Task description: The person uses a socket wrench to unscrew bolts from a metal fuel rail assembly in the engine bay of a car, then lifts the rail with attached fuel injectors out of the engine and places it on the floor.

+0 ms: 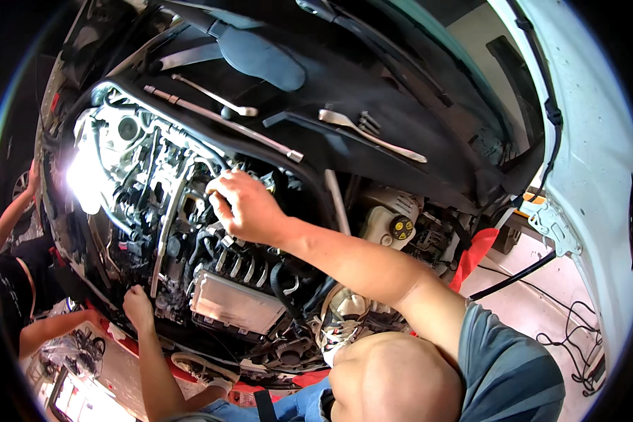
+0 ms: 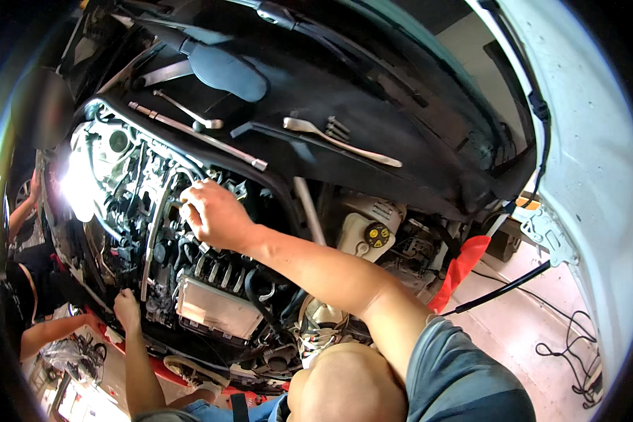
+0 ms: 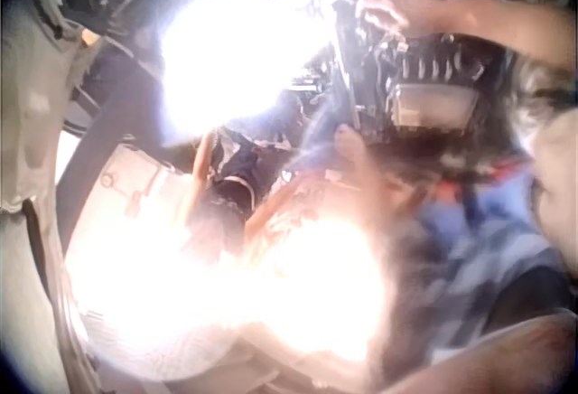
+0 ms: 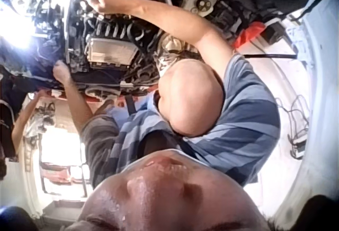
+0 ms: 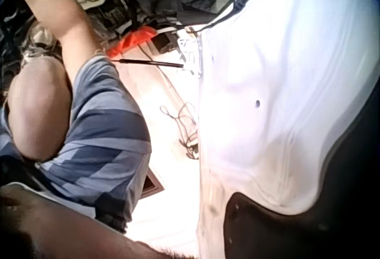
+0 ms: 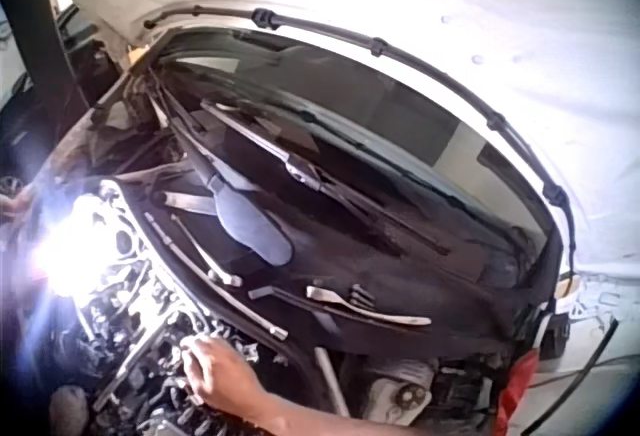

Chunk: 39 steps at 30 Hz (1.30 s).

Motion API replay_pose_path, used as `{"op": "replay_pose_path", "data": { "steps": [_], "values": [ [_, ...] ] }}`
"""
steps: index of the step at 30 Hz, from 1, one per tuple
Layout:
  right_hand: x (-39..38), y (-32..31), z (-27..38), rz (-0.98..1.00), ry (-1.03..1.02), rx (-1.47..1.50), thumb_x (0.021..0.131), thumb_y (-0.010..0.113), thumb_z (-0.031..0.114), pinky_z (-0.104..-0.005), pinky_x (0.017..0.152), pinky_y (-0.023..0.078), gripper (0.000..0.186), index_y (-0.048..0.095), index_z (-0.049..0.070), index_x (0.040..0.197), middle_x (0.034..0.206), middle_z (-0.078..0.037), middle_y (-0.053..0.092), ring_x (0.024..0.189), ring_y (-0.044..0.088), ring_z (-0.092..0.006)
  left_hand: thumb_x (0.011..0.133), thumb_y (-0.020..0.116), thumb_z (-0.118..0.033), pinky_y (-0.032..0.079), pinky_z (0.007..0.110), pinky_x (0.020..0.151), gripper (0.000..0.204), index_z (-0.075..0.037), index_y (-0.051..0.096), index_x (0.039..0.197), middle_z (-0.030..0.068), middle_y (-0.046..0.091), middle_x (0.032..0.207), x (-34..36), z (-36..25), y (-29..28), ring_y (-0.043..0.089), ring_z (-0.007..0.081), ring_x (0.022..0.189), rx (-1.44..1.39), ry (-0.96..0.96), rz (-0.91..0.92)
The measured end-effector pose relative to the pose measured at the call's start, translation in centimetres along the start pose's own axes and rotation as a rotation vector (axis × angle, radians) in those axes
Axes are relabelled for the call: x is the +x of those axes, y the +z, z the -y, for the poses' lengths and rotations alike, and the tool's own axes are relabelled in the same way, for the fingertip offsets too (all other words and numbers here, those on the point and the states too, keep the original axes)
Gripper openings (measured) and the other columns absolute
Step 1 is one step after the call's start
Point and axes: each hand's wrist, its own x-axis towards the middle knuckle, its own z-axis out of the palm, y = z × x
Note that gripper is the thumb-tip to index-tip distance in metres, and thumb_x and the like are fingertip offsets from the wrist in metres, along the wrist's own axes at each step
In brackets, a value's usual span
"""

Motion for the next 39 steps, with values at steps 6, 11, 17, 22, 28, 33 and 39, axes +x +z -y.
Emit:
{"op": "replay_pose_path", "data": {
  "steps": [6,11,17,22,28,33,39],
  "values": [
    [-1.0,-1.2,-1.1,0.015,-0.021,-0.014,0.077,0.062,0.002,-0.0391,0.077,0.046,0.017,0.057,0.002,0.094,0.087,-0.013,0.059,0.082,0.056,-0.0305,0.088,0.052,-0.007,0.041,0.037,0.047,0.009,0.001,0.052,0.084,0.0112,0.054,0.064,-9.4,-25.3,-8.6,0.053,0.0218,0.053,-0.600,0.757,-0.036],
    [-0.1,-0.2,0.6,-0.024,-0.018,-0.024,0.083,0.059,0.006,-0.0392,0.077,0.046,0.011,0.056,0.002,0.093,0.087,-0.014,0.057,0.084,0.056,-0.0313,0.086,0.059,-0.019,0.043,0.036,0.076,0.015,-0.004,0.056,0.084,0.0107,0.054,0.089,-10.4,-44.7,-8.2,0.054,0.0257,0.088,-0.446,1.350,-0.137],
    [0.5,0.8,0.9,0.156,-0.059,-0.089,0.080,0.057,0.003,-0.0368,0.076,0.045,0.011,0.058,0.000,0.091,0.088,-0.013,0.059,0.084,0.056,-0.0291,0.080,0.065,-0.024,0.043,0.040,0.079,0.025,-0.009,0.062,0.100,0.0106,0.056,0.093,-8.8,-45.4,-4.9,0.055,0.0285,0.092,-0.422,1.253,-0.112],
    [0.3,-1.8,0.5,0.021,-0.130,-0.459,0.081,0.059,0.002,-0.0358,0.080,0.046,0.010,0.061,0.004,0.090,0.083,-0.013,0.060,0.081,0.057,-0.0308,0.078,0.063,-0.012,0.039,0.042,0.083,0.027,-0.008,0.057,0.105,0.0106,0.054,0.093,-11.4,-31.6,-6.8,0.051,0.0295,0.095,-0.988,0.918,-0.215],
    [3.7,5.8,5.6,0.580,-0.417,-0.424,0.080,0.060,0.008,-0.0405,0.087,0.045,0.024,0.058,0.001,0.102,0.101,-0.017,0.060,0.097,0.056,-0.0343,0.078,0.058,-0.010,0.037,0.045,0.092,0.035,0.003,0.052,0.110,0.0203,0.057,0.103,-8.3,1.7,4.1,0.049,0.0388,0.103,-0.448,-0.393,-0.516],
    [4.4,15.8,6.9,1.067,-0.451,-0.572,0.080,0.063,0.013,-0.0422,0.085,0.045,0.030,0.055,-0.001,0.106,0.106,-0.017,0.057,0.098,0.055,-0.0354,0.070,0.058,-0.011,0.039,0.042,0.097,0.046,0.000,0.055,0.115,0.0165,0.059,0.112,-6.6,4.1,6.0,0.049,0.0390,0.105,-0.435,-0.130,-0.178],
    [-4.4,23.5,8.1,0.955,-0.062,-0.639,0.079,0.059,0.017,-0.0451,0.082,0.048,0.028,0.052,-0.005,0.096,0.099,-0.023,0.056,0.092,0.058,-0.0382,0.076,0.059,-0.020,0.029,0.047,0.103,0.055,-0.005,0.050,0.128,0.0131,0.053,0.125,-4.2,2.6,4.8,0.038,0.0354,0.121,-0.454,-0.285,0.204]
  ]
}}
